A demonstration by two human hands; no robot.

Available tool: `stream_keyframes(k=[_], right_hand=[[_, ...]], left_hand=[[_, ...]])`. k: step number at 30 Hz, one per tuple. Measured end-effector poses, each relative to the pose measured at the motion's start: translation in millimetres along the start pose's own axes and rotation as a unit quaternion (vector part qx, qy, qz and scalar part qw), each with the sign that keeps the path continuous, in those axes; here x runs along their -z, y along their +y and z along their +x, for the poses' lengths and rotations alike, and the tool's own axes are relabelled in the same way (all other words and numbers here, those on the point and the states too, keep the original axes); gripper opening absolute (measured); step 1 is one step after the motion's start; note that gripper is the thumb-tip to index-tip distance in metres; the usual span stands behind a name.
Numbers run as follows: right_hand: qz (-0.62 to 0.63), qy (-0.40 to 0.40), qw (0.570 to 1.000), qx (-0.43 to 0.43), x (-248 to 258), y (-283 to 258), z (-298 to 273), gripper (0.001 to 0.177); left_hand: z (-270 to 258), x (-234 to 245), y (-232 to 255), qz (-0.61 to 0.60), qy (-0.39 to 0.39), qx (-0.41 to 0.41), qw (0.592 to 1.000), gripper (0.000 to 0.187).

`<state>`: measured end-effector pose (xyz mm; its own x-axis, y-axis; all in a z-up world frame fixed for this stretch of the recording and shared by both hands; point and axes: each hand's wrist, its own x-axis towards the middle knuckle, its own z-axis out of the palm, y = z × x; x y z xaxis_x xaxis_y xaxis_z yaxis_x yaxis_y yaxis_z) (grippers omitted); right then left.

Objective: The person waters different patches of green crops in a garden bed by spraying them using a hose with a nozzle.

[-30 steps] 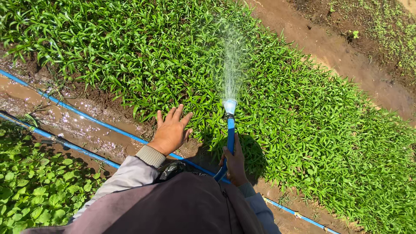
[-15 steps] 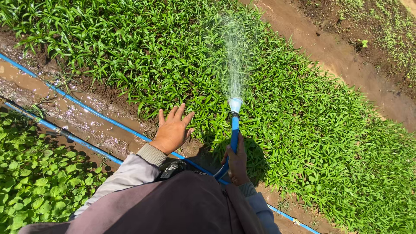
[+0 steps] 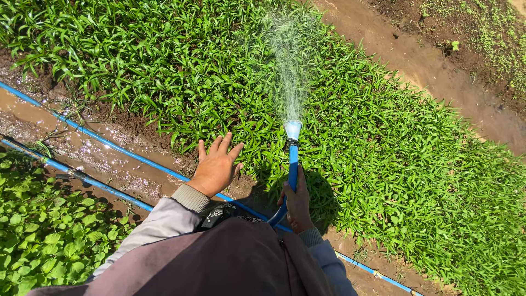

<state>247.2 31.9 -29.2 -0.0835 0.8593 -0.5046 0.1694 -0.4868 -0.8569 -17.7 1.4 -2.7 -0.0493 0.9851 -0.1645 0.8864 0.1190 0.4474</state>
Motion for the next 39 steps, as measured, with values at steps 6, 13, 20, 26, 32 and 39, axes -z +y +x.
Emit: stream_keyframes(k=[6,13,20,26,32,39], right_hand=[[0.002,-0.012,1.0,-0.001,-4,-5,-2,0.077],[-0.05,-0.084,0.995,0.019,-14,3,13,0.078],[-0.054,-0.123,0.989,0.057,-26,-2,27,0.08],[-0.013,-0.144,0.986,0.085,-33,-6,41,0.081],[-0.009,-0.136,0.988,0.08,-39,-9,49,0.08],[-0.088,-0.165,0.982,-0.023,-31,-14,43,0.071]], left_hand=[[1,-1,-1,-0.003,0.002,0.001,1.0,0.063],[-2,-3,-11,-0.001,0.02,0.009,1.0,0.062],[-12,4,-26,-0.003,0.067,0.051,0.996,0.062],[-23,6,-33,-0.015,0.08,0.084,0.993,0.063],[-29,7,-40,-0.024,0.094,0.109,0.989,0.062],[-20,5,-34,-0.027,0.055,0.125,0.99,0.062]])
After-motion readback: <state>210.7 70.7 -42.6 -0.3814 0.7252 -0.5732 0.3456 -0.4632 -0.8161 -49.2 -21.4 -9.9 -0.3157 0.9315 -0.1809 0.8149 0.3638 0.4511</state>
